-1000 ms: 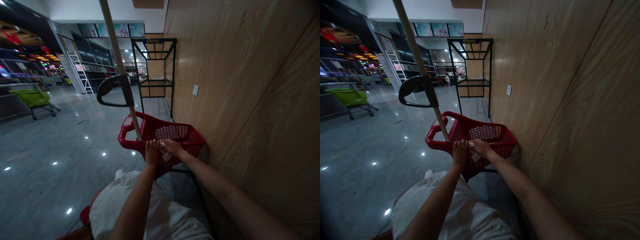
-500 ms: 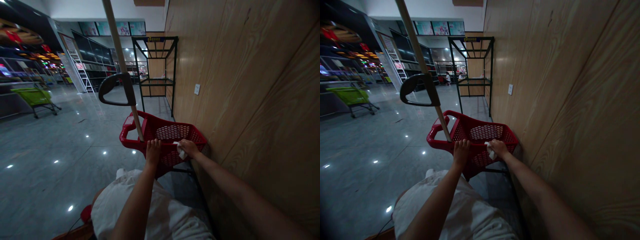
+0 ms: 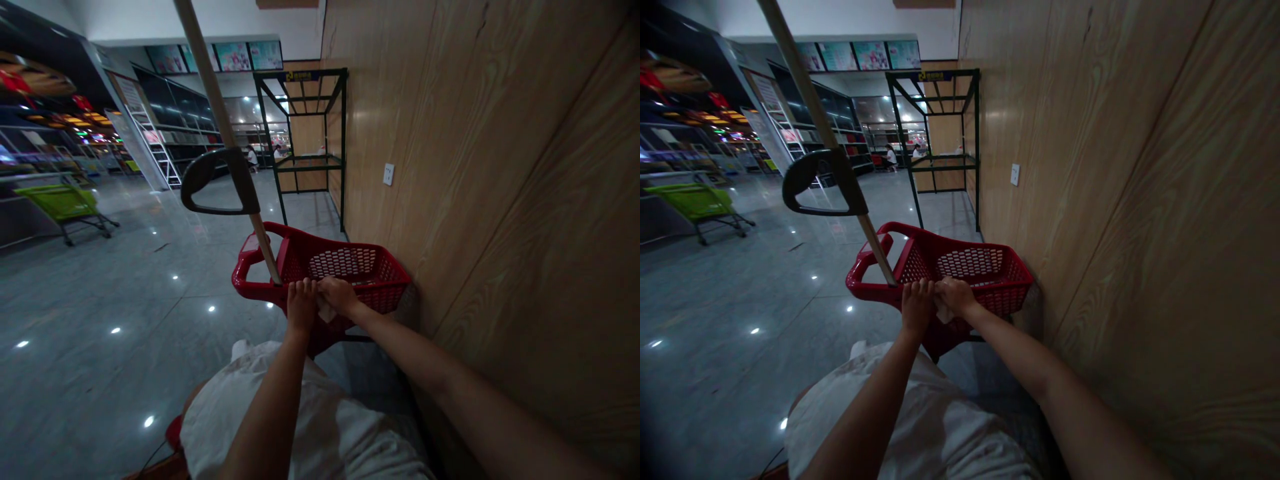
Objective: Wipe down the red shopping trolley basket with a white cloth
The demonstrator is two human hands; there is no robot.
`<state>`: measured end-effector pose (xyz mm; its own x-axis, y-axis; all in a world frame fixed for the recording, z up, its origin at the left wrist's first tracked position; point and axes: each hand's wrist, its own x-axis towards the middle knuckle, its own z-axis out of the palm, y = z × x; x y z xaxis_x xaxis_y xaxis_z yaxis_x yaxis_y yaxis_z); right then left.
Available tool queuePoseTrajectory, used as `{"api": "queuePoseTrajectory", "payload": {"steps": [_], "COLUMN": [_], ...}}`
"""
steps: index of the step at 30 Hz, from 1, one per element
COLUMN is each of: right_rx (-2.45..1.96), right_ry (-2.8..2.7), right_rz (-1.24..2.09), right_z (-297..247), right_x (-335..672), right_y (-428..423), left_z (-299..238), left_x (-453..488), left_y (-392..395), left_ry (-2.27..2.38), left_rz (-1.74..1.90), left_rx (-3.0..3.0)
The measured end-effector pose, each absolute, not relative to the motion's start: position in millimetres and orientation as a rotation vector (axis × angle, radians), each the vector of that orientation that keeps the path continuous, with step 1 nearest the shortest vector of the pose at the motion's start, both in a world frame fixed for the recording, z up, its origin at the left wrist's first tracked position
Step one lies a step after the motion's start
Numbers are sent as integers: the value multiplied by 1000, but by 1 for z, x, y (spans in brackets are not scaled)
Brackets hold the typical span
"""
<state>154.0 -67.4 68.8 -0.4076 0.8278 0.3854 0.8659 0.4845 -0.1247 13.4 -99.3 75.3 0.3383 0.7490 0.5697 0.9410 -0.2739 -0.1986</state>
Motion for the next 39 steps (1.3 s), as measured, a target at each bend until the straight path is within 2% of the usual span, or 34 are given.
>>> {"api": "queuePoseTrajectory", "payload": {"steps": [10,14,25,35,39], "right_rx": [-1663,-1681,-1428,-1671,-1734], "right_ry": [-2362,-2333,-2311,-2340,-2295], "right_rz": [-302,-292,-91,-243,-295], "right_z": [40,42,67,39,35], "right_x": [271,264,148,263,273], "right_y": [-71,-73,-73,-73,-76], "left_z": [73,72,73,74,72], "left_x": [13,16,11,12,14], "left_y": [-98,-98,-98,-100,-99], "left_ry": [-1496,-1528,-1473,-1523,-1555], "left_rz": [-523,-545,-577,-526,-539], "left_rx": [-2170,-2118,-2117,-2185,-2171]}}
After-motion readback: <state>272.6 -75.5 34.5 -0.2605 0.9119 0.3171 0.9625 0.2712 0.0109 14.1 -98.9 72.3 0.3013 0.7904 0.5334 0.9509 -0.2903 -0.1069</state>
